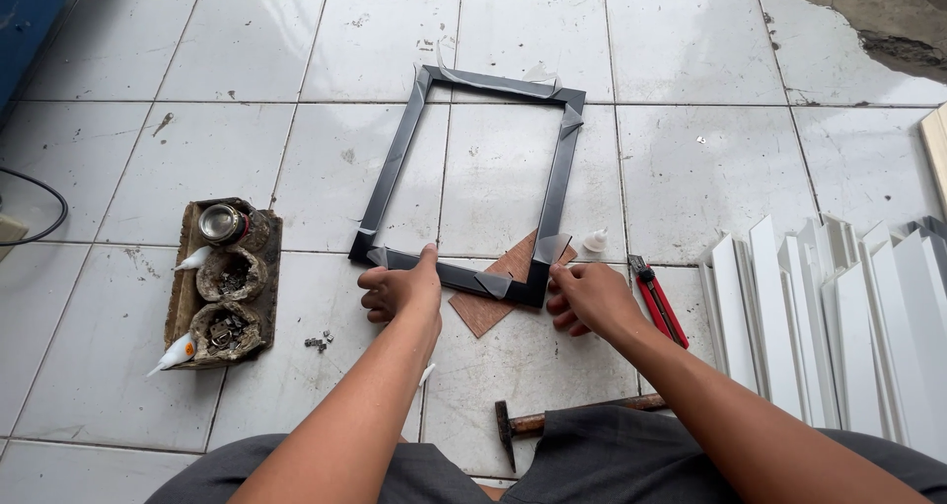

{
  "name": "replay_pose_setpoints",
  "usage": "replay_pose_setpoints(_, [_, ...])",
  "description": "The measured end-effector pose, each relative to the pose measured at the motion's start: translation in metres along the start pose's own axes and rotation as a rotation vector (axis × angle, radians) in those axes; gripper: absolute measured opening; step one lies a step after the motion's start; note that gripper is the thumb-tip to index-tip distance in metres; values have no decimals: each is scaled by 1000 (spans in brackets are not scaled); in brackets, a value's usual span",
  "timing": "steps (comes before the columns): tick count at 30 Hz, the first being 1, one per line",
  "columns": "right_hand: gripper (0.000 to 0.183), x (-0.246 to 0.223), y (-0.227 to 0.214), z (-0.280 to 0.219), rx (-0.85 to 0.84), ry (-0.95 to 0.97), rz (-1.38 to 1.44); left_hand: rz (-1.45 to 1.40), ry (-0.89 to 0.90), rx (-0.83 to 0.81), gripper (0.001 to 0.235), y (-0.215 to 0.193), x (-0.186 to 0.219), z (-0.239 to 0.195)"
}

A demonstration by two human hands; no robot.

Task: Assembling a black rectangular frame by gluing profiles together and trimming excess material with a utility knife.

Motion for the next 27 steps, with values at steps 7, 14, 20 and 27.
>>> replay_pose_setpoints(7, [54,-19,3,11,5,-78,-377,263,-52,121,67,12,-8,12])
replay_pose_setpoints(14, [60,-43,7,2,109,-97,-662,244,-59,197,60,4,-4,7])
replay_pose_setpoints(20, [56,-27,12,15,74,-97,-435,102,-32,132,55,7,0,4])
replay_pose_setpoints(27, [41,7,18,35,-87,28,190,-288,-37,21,39,10,0,-14])
Point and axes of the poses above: each hand's wrist, its own z-axis towards the middle knuckle, its own y-axis out of the palm, x = y × z, the point moved 10 cm from there along z, towards the middle knuckle, and after that the axes turned 8 degrees about -x, right-handed, at the moved point
